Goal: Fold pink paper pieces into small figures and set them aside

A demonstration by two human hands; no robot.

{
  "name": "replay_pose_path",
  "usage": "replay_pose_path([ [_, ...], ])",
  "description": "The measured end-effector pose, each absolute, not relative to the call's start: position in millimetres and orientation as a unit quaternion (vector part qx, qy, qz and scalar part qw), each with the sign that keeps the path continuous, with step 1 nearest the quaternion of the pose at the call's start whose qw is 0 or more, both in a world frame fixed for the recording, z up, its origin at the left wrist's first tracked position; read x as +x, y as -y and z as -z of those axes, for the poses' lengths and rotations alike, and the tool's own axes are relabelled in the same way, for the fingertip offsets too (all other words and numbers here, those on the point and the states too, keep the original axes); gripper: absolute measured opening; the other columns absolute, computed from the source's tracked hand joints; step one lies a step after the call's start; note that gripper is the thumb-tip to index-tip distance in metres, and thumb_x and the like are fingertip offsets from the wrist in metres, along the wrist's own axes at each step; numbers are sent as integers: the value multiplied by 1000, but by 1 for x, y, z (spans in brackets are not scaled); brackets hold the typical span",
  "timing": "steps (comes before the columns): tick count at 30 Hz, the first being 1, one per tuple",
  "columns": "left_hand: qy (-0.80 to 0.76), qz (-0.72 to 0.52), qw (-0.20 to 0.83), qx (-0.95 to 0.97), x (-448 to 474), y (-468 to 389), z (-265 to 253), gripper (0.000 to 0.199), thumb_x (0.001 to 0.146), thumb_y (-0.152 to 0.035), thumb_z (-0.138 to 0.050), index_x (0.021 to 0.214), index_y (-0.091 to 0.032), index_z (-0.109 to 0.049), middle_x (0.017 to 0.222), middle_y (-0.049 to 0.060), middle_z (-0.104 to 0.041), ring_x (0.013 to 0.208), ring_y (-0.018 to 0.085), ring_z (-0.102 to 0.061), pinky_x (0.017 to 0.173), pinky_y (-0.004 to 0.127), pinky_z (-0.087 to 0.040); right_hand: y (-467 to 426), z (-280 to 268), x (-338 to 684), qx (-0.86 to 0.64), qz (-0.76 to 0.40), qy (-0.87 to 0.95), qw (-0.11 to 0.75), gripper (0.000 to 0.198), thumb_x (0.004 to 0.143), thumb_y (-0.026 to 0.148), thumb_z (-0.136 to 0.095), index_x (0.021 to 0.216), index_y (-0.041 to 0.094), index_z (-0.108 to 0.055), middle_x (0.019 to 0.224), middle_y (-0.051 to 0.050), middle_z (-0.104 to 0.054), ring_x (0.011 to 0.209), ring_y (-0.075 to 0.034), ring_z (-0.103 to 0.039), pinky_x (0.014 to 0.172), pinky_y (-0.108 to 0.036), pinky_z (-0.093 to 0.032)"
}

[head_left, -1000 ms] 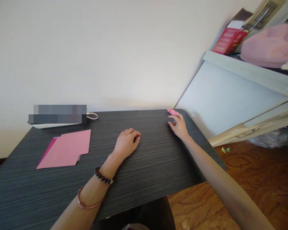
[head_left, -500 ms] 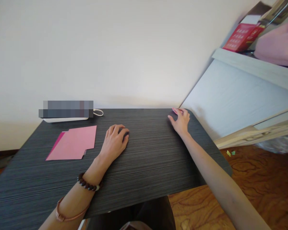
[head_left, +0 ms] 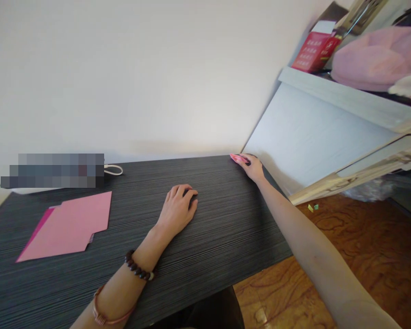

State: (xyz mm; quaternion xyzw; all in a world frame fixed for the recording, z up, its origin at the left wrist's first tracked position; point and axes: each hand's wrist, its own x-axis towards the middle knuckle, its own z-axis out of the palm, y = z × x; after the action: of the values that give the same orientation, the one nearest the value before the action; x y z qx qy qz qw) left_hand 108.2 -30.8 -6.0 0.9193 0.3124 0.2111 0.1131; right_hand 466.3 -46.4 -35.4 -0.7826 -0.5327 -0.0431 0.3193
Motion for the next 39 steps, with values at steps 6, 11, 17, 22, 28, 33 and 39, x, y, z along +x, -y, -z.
replay_pose_path([
  [6, -314, -213, 116, 918, 104, 29, 6, 26, 88, -28, -45, 109, -20, -59, 113, 8, -52, 110, 26, -44, 96, 43, -39, 53, 30, 487, -762, 16, 565, 316, 32, 86, 38, -46, 106, 20, -65, 105, -6, -68, 93, -20, -61, 84, -36, -47],
  [11, -315, -217, 116, 917, 105, 30, 6, 26, 87, -28, -46, 108, -21, -59, 113, 9, -52, 110, 26, -44, 95, 44, -40, 58, 27, 515, -773, 18, 560, 297, 27, 85, 30, -48, 100, 18, -67, 101, -7, -69, 92, -21, -62, 86, -39, -46],
  [17, -312, -221, 116, 917, 105, 31, 6, 25, 87, -27, -46, 108, -21, -59, 113, 8, -53, 110, 25, -44, 95, 43, -40, 52, 29, 522, -781, 26, 556, 285, 26, 83, 26, -48, 100, 17, -67, 102, -9, -68, 93, -22, -61, 88, -40, -45],
  [22, -308, -218, 118, 919, 104, 32, 5, 26, 88, -27, -45, 109, -21, -59, 113, 8, -53, 111, 25, -44, 96, 41, -39, 56, 20, 513, -777, 54, 553, 296, 31, 85, 28, -45, 105, 15, -64, 109, -11, -65, 102, -25, -57, 94, -44, -39],
  [28, -337, -203, 89, 915, 95, 33, 1, 26, 88, -28, -45, 108, -21, -59, 115, 8, -53, 111, 25, -44, 97, 42, -37, 63, 14, 447, -747, 83, 574, 324, 31, 86, 29, -45, 110, 18, -60, 110, -11, -62, 107, -25, -52, 100, -49, -32],
  [33, -399, -182, 11, 899, 71, 31, -6, 30, 88, -32, -44, 111, -20, -58, 123, 11, -50, 118, 30, -40, 99, 47, -32, 61, 20, 347, -688, 52, 628, 360, 30, 85, 31, -49, 114, 25, -57, 120, -7, -56, 114, -21, -48, 102, -42, -34],
  [39, -563, -147, -98, 807, 16, 26, -5, 55, 85, -39, -45, 129, -5, -43, 141, 24, -31, 130, 40, -26, 103, 54, -21, 54, 21, 249, -621, -54, 681, 383, 30, 86, 26, -49, 114, 25, -56, 115, -6, -57, 109, -21, -50, 98, -40, -39],
])
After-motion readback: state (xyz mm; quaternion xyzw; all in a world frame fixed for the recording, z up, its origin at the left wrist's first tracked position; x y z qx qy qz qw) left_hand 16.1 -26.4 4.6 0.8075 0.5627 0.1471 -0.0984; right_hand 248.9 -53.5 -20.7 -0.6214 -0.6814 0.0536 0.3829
